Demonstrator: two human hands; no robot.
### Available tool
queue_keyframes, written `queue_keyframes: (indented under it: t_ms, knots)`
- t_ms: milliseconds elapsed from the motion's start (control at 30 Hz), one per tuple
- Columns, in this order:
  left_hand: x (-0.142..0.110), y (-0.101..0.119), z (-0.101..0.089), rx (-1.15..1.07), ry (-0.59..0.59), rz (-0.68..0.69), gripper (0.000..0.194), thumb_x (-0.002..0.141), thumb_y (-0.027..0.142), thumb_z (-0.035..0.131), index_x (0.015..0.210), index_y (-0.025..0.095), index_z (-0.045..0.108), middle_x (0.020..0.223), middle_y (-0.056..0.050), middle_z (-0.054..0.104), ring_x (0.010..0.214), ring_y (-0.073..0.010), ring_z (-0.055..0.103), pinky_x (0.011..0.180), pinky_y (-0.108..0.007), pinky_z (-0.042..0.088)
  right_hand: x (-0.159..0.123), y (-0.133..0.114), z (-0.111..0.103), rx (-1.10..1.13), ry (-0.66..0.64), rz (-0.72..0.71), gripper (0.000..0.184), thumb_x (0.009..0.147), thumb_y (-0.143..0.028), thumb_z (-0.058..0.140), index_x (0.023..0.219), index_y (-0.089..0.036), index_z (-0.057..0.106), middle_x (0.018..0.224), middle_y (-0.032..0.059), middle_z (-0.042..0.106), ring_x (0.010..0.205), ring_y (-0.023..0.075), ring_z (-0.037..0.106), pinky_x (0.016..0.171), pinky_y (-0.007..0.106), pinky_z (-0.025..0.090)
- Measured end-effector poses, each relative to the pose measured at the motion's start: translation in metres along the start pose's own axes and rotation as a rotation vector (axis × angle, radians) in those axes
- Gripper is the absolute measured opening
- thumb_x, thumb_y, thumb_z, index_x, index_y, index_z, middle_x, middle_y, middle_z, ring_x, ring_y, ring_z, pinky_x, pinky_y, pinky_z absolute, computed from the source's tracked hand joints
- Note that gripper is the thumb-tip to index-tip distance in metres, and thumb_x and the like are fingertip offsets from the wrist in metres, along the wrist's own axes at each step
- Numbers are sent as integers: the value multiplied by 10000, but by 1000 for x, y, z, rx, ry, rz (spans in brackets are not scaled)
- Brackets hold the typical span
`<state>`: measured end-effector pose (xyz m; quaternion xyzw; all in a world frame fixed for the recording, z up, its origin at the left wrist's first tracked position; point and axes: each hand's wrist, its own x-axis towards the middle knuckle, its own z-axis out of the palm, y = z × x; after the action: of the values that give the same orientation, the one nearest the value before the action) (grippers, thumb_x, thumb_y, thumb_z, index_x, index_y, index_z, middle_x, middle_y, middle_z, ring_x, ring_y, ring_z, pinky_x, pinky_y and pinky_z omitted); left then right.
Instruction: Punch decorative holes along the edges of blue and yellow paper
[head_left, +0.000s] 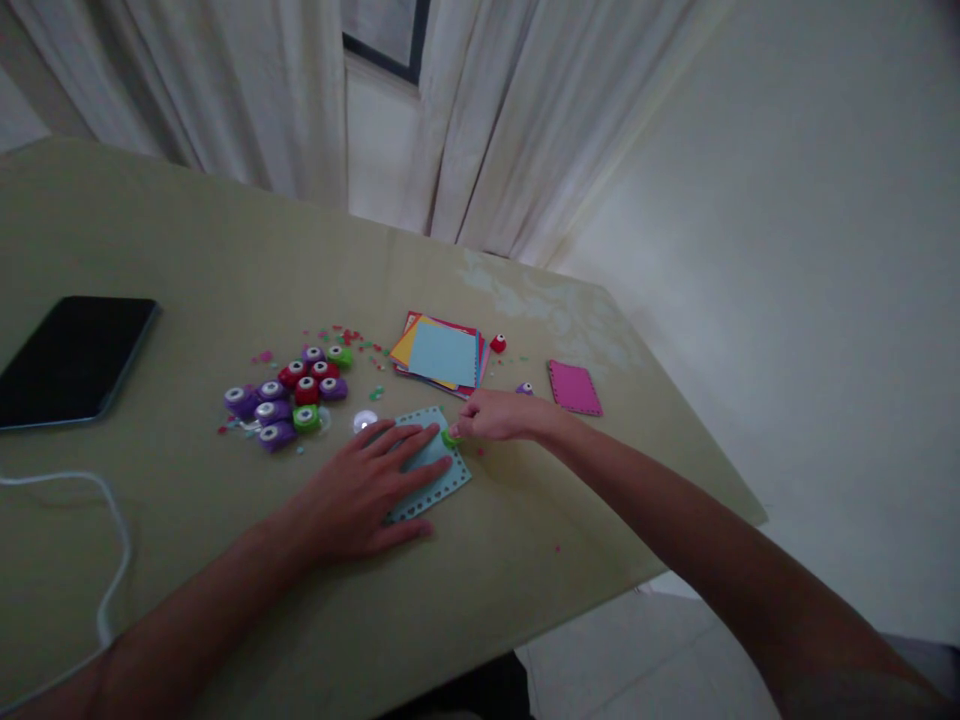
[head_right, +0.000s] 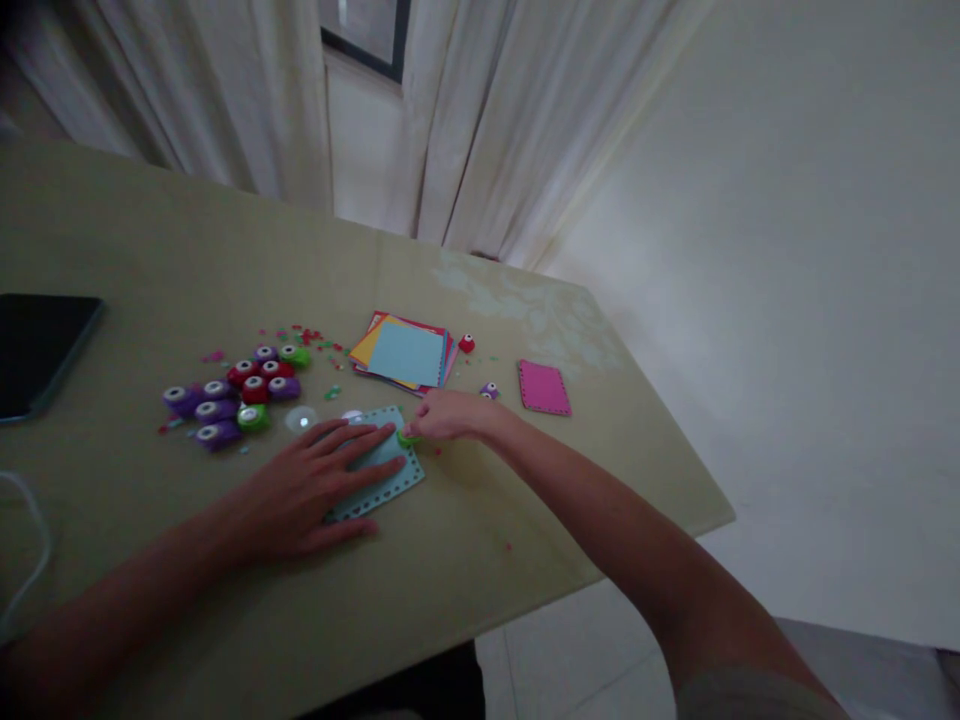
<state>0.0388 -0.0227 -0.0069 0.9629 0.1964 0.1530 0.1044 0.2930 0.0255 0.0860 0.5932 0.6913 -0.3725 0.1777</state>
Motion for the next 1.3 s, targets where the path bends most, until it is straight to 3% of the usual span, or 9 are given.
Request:
queue_keyframes:
  t_ms: [267,467,733,833,967,1100,1200,1300]
  knots:
    - [0,-2,5,-1,38,24,643,1041,711,539,1576,355,570,1715,-142,467,1473,-398,532,1242,-605,308,-4,-4,6,-12,16,11,441,1031,-389,614,640,-188,592,606,-24,548,627,146,495,620,282,329]
    - [1,1,2,-2,34,11,674,1027,713,562,1595,349,553,1721,-137,458,1476,-396,528,1250,-595,308,-10,8,14,83,112,-10,459,1017,-477,649,667,-185,595,613,-34,547,612,136,484,587,272,295]
    - [1,3,-1,30,0,2,694,1024,686,589,1627,352,512,1709,-159,470,1482,-407,526,1219,-626,355,-21,22,51,443,458,-243,235,965,-412,724,1042,-197,671,700,-66,532,647,136,511,621,248,369]
    - [1,3,-2,41,-20,1,710,1020,680,601,1639,350,493,1732,-162,434,1495,-403,517,1222,-629,359,-25,24,64,411,532,-320,203,947,-350,741,1079,-196,725,662,-75,500,628,132,489,632,254,360]
    - [1,3,-4,37,-45,-1,704,1014,673,614,1633,358,502,1743,-158,417,1503,-406,510,1221,-641,363,-32,35,69,263,714,-167,155,928,-247,712,1069,-191,745,675,-53,557,631,145,533,647,271,367]
    - [0,2,-1,15,-40,-6,702,1018,680,606,1635,365,500,1746,-161,409,1506,-416,504,1225,-649,350,-37,44,71,167,837,-30,292,916,-181,678,1200,-198,744,725,-30,615,654,166,575,662,288,375]
    - [0,2,-1,-2,-25,-6,700,1016,663,617,1638,365,495,1751,-154,401,1513,-414,495,1236,-644,336,-31,34,74,195,837,-97,293,943,-197,675,1229,-195,739,729,-26,631,656,166,584,670,290,396]
    - [2,3,-4,-28,-27,5,685,1007,626,646,1619,348,519,1716,-153,453,1518,-401,494,1248,-631,338,-17,8,73,247,843,-224,207,983,-215,677,1177,-181,743,784,-7,667,679,159,592,694,287,432]
